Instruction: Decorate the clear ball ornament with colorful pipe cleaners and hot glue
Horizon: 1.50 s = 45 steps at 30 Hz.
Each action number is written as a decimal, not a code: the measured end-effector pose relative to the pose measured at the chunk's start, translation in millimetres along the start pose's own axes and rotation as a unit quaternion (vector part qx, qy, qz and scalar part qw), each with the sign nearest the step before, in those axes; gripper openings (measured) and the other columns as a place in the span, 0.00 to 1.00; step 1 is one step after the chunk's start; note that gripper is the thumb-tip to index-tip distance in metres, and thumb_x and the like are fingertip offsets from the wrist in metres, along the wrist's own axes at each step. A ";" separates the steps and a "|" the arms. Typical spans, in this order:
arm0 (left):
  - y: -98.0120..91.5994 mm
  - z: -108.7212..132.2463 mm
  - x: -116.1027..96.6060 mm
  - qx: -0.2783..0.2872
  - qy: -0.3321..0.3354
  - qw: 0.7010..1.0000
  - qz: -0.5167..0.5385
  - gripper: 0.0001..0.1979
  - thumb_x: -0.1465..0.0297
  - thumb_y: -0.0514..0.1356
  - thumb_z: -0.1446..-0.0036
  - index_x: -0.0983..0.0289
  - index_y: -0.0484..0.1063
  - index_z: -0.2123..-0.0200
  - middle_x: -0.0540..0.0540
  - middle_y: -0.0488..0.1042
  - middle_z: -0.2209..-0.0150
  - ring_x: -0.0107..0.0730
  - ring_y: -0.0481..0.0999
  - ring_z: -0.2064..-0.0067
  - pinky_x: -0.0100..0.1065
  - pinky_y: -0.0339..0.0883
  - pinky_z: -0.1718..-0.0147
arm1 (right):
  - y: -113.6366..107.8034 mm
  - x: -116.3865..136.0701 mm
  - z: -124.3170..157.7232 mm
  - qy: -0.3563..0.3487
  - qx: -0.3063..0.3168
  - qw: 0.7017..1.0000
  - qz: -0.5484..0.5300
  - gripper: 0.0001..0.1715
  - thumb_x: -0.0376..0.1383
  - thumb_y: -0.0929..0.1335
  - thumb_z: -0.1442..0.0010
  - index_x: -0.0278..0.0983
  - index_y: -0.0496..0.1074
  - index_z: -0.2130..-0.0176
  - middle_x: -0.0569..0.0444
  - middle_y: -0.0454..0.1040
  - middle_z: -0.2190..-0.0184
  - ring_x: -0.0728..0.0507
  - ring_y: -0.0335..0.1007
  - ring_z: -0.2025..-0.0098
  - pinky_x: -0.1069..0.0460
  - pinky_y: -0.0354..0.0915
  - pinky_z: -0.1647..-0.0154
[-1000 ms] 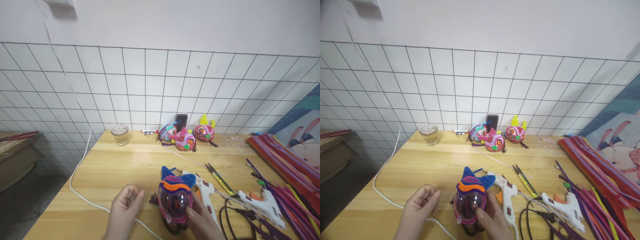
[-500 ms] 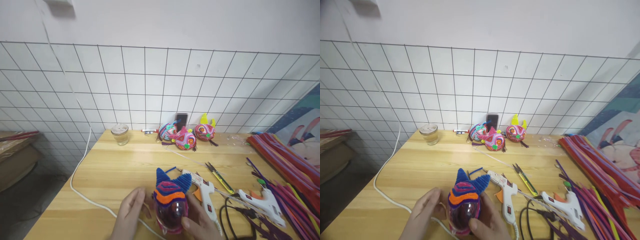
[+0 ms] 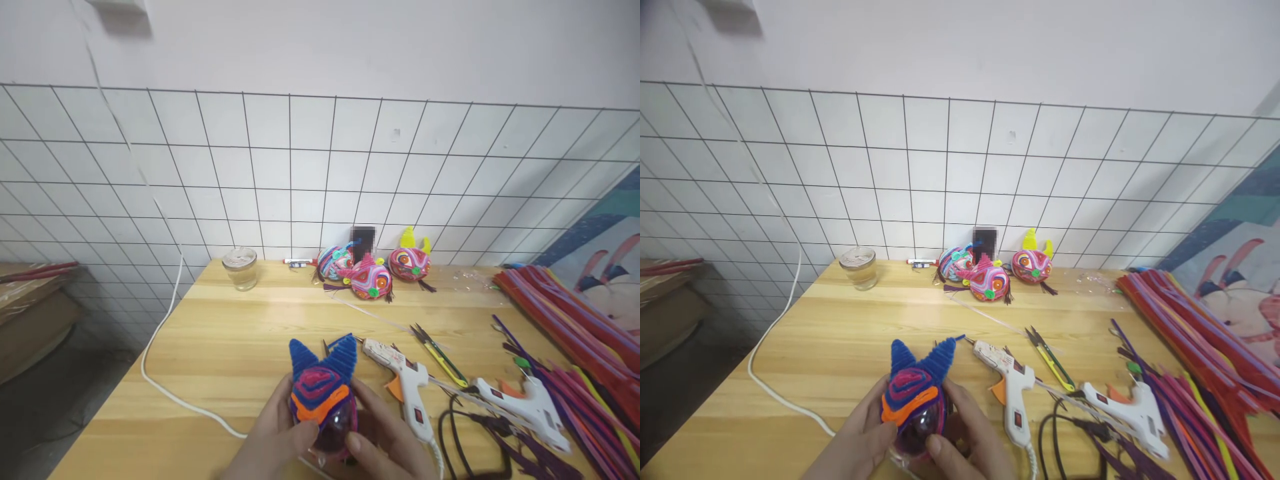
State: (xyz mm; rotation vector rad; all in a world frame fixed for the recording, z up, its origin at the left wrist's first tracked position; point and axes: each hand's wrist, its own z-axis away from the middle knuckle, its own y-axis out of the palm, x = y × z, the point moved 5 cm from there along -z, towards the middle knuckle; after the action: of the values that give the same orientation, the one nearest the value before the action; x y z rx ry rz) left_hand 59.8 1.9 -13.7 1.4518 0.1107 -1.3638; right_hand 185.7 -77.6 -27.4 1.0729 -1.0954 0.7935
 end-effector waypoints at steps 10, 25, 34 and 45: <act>-16.9 -3.8 -9.3 -0.146 0.091 0.984 -0.047 0.31 0.63 0.74 0.69 0.61 0.74 0.56 0.60 0.82 0.60 0.50 0.79 0.58 0.40 0.74 0.62 | -14.9 9.2 -0.7 -0.111 -0.090 0.969 0.203 0.18 0.47 0.67 0.40 0.43 0.72 0.53 0.53 0.74 0.68 0.48 0.67 0.79 0.53 0.65 0.78; -51.7 -14.8 -28.3 -0.245 0.185 0.951 -0.036 0.28 0.61 0.73 0.66 0.59 0.73 0.58 0.52 0.81 0.60 0.42 0.78 0.55 0.32 0.73 0.61 | -22.9 61.5 3.2 -0.144 -0.011 0.891 0.431 0.10 0.39 0.64 0.37 0.41 0.74 0.59 0.53 0.75 0.68 0.49 0.68 0.80 0.54 0.65 0.77; -58.7 -13.1 -36.1 -0.235 0.179 0.955 0.007 0.22 0.64 0.72 0.61 0.60 0.74 0.60 0.51 0.81 0.61 0.38 0.79 0.59 0.30 0.74 0.66 | -81.4 117.6 -9.1 -0.156 -0.116 0.792 0.579 0.10 0.41 0.66 0.41 0.42 0.76 0.68 0.52 0.79 0.70 0.40 0.75 0.68 0.48 0.68 0.66; -69.2 -21.4 -37.9 -0.254 0.157 0.952 0.068 0.21 0.64 0.74 0.65 0.59 0.76 0.64 0.47 0.81 0.65 0.33 0.80 0.65 0.32 0.77 0.68 | -252.3 173.3 0.6 -0.014 -0.282 0.646 0.710 0.11 0.40 0.65 0.37 0.37 0.74 0.64 0.51 0.77 0.65 0.43 0.74 0.65 0.48 0.68 0.64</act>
State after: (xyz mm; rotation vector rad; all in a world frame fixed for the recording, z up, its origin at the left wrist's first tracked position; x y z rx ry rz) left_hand 14.0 66.9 -32.7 1.1970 0.5200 -0.8937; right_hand 465.4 -156.6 68.5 -0.5728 -2.0041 1.4456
